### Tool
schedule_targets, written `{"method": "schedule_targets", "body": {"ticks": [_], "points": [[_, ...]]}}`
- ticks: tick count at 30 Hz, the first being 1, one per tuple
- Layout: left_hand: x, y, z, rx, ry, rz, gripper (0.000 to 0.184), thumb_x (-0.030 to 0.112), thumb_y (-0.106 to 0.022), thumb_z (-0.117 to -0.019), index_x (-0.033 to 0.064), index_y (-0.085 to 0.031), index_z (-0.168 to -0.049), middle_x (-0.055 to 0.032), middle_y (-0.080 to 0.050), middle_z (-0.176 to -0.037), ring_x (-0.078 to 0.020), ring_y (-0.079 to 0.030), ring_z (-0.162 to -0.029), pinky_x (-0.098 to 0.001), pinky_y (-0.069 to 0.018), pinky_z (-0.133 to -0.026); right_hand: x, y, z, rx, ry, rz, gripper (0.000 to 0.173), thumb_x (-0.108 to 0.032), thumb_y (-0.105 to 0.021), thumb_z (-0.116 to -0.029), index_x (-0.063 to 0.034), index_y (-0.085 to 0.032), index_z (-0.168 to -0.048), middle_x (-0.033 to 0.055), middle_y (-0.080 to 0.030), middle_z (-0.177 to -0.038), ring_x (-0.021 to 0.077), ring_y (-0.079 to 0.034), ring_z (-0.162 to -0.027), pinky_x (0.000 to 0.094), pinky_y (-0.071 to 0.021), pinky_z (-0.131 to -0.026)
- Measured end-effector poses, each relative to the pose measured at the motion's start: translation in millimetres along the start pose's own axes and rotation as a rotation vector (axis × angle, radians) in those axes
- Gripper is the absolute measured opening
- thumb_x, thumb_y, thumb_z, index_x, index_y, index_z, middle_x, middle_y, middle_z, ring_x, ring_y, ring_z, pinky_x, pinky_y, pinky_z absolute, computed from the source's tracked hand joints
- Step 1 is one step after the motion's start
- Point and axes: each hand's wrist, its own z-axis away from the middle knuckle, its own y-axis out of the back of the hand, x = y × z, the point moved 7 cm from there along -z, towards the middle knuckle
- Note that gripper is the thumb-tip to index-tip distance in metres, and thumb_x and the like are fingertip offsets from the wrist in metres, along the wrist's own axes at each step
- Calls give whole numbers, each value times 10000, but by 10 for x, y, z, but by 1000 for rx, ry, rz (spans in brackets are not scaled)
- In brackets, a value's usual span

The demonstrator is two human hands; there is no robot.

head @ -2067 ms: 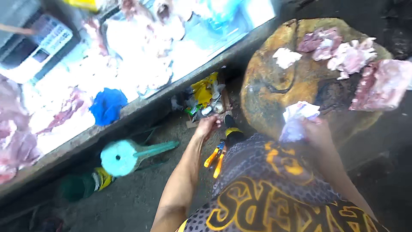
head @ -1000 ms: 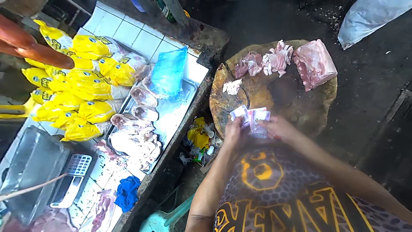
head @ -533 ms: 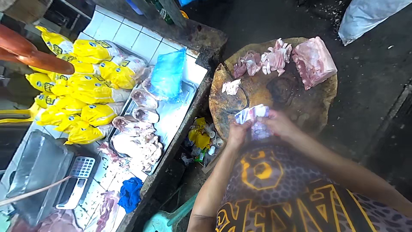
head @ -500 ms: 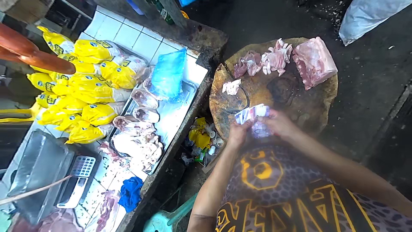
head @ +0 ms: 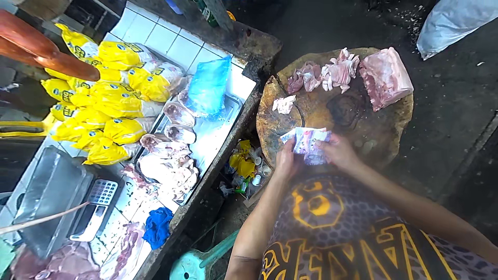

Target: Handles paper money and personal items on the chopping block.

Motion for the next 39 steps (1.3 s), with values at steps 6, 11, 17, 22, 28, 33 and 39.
{"method": "schedule_targets", "body": {"ticks": [6,11,17,22,28,33,39], "points": [[155,13,218,56,-57,-89,503,524,-406,-1080,143,-574,-1362,-76,-684,-1210,-206,-675,-1076,-437,-574,-924,-205,-27,111,-166,327,226,123,-126,-748,-945,-72,-742,-1055,17,-754,-959,80,-707,-819,282,-618,-763],[163,97,47,89,-149,-125,458,477,-415,-1093,115,-585,-1317,-84,-713,-1123,-198,-708,-997,-439,-607,-863,-274,-61,221,-271,322,283,133,-141,-729,-961,-105,-776,-1081,-7,-765,-995,63,-711,-847,270,-617,-789],[266,70,106,-5,-347,-509,520,546,-365,-1083,148,-634,-1282,-41,-722,-1074,-140,-706,-958,-385,-608,-862,-228,185,69,-80,-81,-142,219,-218,-679,-1003,-117,-687,-1197,45,-705,-811,70,-515,-479,224,-459,-427],[151,-84,103,-116,-307,-562,488,475,-352,-1108,114,-667,-1202,-57,-720,-985,-144,-703,-859,-378,-612,-783,-113,107,-99,-43,-185,-78,296,-227,-692,-995,-111,-656,-1265,81,-727,-884,110,-545,-506,258,-454,-434],[51,-16,40,-3,-135,-302,449,460,-381,-1105,103,-615,-1245,-70,-718,-1008,-165,-709,-866,-388,-617,-755,-29,99,-32,37,16,-43,262,-205,-728,-971,-98,-687,-1207,70,-750,-949,155,-692,-691,330,-599,-596],[72,120,26,143,-87,-177,443,463,-457,-1083,106,-579,-1315,-84,-712,-1095,-190,-706,-952,-425,-609,-824,-129,57,148,-144,201,156,137,-147,-751,-947,-84,-720,-1064,20,-752,-939,106,-710,-791,309,-624,-730],[170,151,-149,227,-78,45,392,352,-421,-1112,24,-525,-1300,-159,-700,-1076,-256,-719,-946,-449,-613,-835,-97,-51,217,-324,275,395,104,-202,-768,-936,-115,-770,-993,-26,-763,-900,37,-701,-815,271,-596,-784]]}}
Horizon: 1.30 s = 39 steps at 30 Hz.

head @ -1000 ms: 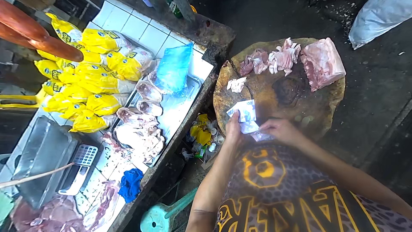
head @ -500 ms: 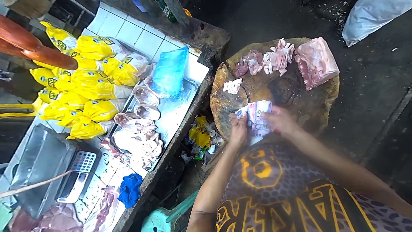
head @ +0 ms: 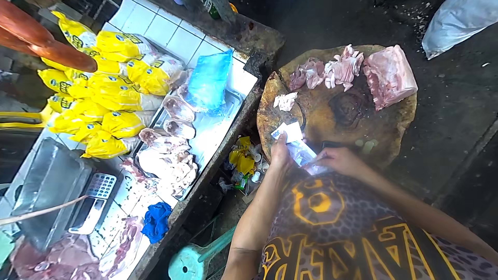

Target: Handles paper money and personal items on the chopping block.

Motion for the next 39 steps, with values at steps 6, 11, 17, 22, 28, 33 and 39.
{"method": "schedule_targets", "body": {"ticks": [6,11,17,22,28,33,39], "points": [[-2,-4,-87,-118,-93,-219,379,334,-440,-1109,11,-575,-1256,-133,-709,-1045,-212,-710,-942,-416,-603,-855,117,110,-14,72,-205,-243,192,-239,-705,-990,-101,-724,-1123,35,-732,-832,95,-627,-598,281,-543,-540],[-41,-118,190,-484,-43,-689,483,504,-396,-1092,116,-662,-1200,-61,-720,-929,-150,-699,-789,-373,-608,-716,304,199,-31,136,-321,-331,195,-236,-688,-1001,-101,-722,-1138,56,-728,-816,100,-599,-553,268,-515,-501],[-194,-228,259,-531,53,-509,437,442,-427,-1097,101,-625,-1285,-85,-730,-1043,-174,-718,-887,-393,-622,-778,474,233,-72,262,-413,-395,239,-237,-672,-1012,-69,-698,-1180,90,-750,-924,151,-690,-698,323,-587,-611],[-225,-197,270,-437,63,-469,251,152,-640,-1009,19,-617,-1220,-143,-733,-950,-222,-728,-792,-407,-628,-726,504,203,-59,290,-438,-460,242,-235,-687,-1002,-74,-694,-1183,72,-734,-879,103,-609,-591,260,-512,-520],[-156,-100,309,-311,-83,-672,352,221,-779,-917,74,-656,-1211,-106,-744,-978,-213,-730,-831,-416,-623,-761,449,168,-34,262,-463,-480,253,-221,-710,-984,-69,-695,-1186,74,-731,-862,95,-595,-562,254,-504,-493],[-173,-64,177,-202,-65,-411,350,233,-737,-957,37,-635,-1228,-128,-740,-997,-225,-733,-858,-424,-626,-785,465,196,-33,312,-391,-498,238,-217,-720,-977,-84,-694,-1173,63,-720,-852,93,-556,-532,253,-478,-469],[-17,147,-123,10,-87,-6,357,174,-647,-1013,-11,-532,-1297,-174,-703,-1077,-263,-718,-966,-455,-609,-879,180,177,53,30,-171,-311,135,-173,-750,-948,-98,-757,-1060,17,-704,-777,59,-546,-539,243,-485,-495]]}}
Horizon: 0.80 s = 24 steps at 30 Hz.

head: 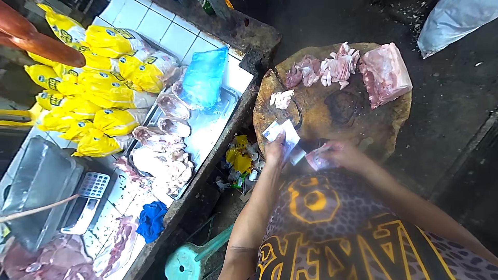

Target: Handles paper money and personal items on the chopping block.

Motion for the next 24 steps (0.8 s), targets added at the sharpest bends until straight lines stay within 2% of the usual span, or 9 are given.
{"method": "schedule_targets", "body": {"ticks": [3,6,8,10,11,13,16,18,24], "points": [[209,91,-111,23,-156,-178,345,197,-668,-1006,-34,-577,-1245,-171,-720,-1026,-258,-730,-921,-448,-622,-853,-64,52,27,-11,-48,-115,156,-174,-714,-976,-110,-742,-1115,18,-686,-753,44,-501,-490,215,-453,-455],[419,-18,-28,-89,-410,-588,239,200,-645,-1020,-7,-686,-1131,-108,-754,-981,-187,-739,-890,-407,-621,-855,-118,155,-3,60,-96,-255,169,-216,-597,-1049,-103,-712,-1098,15,-645,-715,34,-451,-450,193,-414,-417],[473,-200,139,-256,-691,-958,241,99,-595,-1015,60,-717,-1220,-71,-759,-1115,-155,-728,-1025,-413,-589,-954,-145,218,-62,123,-118,-335,206,-240,-531,-1079,-106,-682,-1118,3,-633,-744,30,-437,-465,187,-401,-424],[415,-339,280,-359,-875,-1107,289,33,-615,-971,76,-719,-1237,-91,-758,-1134,-196,-735,-1032,-459,-598,-934,-172,256,-138,172,-123,-373,229,-276,-524,-1082,-123,-673,-1164,7,-654,-807,37,-475,-508,188,-423,-450],[380,-388,341,-380,-834,-1095,279,49,-610,-987,80,-713,-1245,-86,-755,-1143,-194,-732,-1035,-457,-594,-936,-191,251,-166,168,-126,-363,245,-279,-545,-1073,-121,-680,-1204,22,-699,-876,56,-562,-581,210,-495,-512],[285,-442,346,-338,-517,-892,235,197,-629,-1033,76,-710,-1218,-46,-760,-1088,-139,-726,-991,-388,-594,-936,-208,179,-227,140,-143,-347,252,-259,-585,-1055,-91,-692,-1209,57,-746,-964,124,-708,-761,304,-620,-681],[111,-441,316,-225,-172,-544,291,270,-648,-1023,5,-649,-1143,-115,-737,-884,-202,-729,-763,-403,-635,-734,-85,37,-312,124,-171,-310,256,-238,-622,-1036,-66,-686,-1215,89,-751,-997,174,-730,-844,364,-632,-767],[43,-398,338,-225,-90,-486,347,355,-637,-1023,59,-630,-1205,-101,-728,-900,-203,-721,-748,-399,-627,-700,27,-8,-348,171,-179,-281,238,-217,-654,-1019,-49,-668,-1187,101,-747,-976,183,-729,-826,371,-629,-764],[-68,-344,291,-220,-19,-384,463,469,-633,-1002,82,-633,-1257,-108,-746,-1008,-215,-741,-865,-427,-636,-777,176,-1,-372,307,-138,-158,270,-232,-738,-964,-39,-643,-1129,102,-746,-929,195,-735,-806,389,-631,-756]]}}
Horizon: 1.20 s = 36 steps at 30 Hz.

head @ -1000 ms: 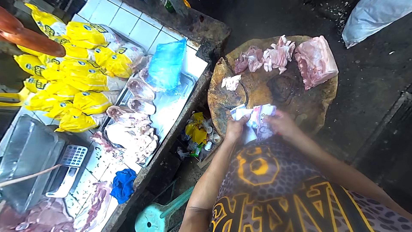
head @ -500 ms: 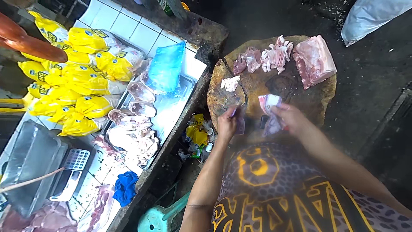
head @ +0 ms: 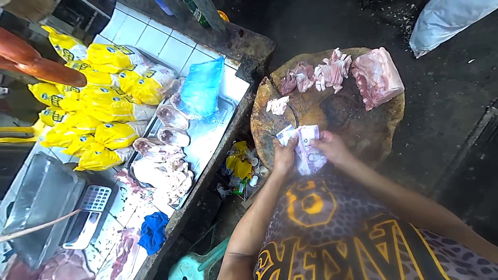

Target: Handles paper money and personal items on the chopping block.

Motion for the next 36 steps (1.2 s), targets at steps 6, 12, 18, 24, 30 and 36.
{"method": "schedule_targets", "body": {"ticks": [6,12,18,24,30,36], "points": [[-27,-30,-6,-34,-43,-58,498,537,-546,-1025,99,-667,-1229,-105,-750,-1005,-218,-742,-877,-439,-634,-794,-56,47,21,133,154,153,250,-290,-791,-920,-75,-672,-967,69,-716,-893,166,-697,-764,377,-609,-716],[-25,-39,14,9,106,128,475,493,-545,-1040,87,-605,-1279,-112,-738,-1018,-222,-737,-874,-434,-633,-764,-180,-41,83,-6,303,139,166,-204,-798,-910,-75,-754,-1004,42,-733,-1106,129,-707,-1001,342,-613,-901],[-170,-63,-9,-70,297,337,417,409,-538,-1055,63,-641,-1264,-142,-730,-1075,-247,-726,-942,-446,-617,-815,-169,5,51,-20,303,125,124,-186,-783,-924,-73,-765,-972,32,-747,-1054,132,-717,-935,343,-624,-846],[-122,-90,29,-150,161,165,636,656,-425,-1017,142,-650,-1317,-76,-732,-1161,-201,-716,-1024,-440,-613,-868,-198,1,66,3,369,254,156,-242,-780,-927,-87,-786,-941,22,-736,-1038,105,-695,-946,314,-599,-859],[-10,-237,96,-275,35,108,335,239,-676,-1001,30,-618,-1257,-156,-732,-1022,-246,-729,-885,-449,-621,-810,-284,-45,101,92,578,556,109,-119,-707,-930,-56,-749,-851,63,-709,-1062,154,-678,-977,383,-583,-862],[-30,-164,69,-200,91,181,247,176,-612,-1034,53,-582,-1247,-128,-732,-971,-211,-731,-821,-398,-629,-751,-446,-112,202,-30,582,452,213,-110,-614,-956,-34,-764,-1085,87,-685,-1175,126,-666,-1035,304,-584,-891]]}}
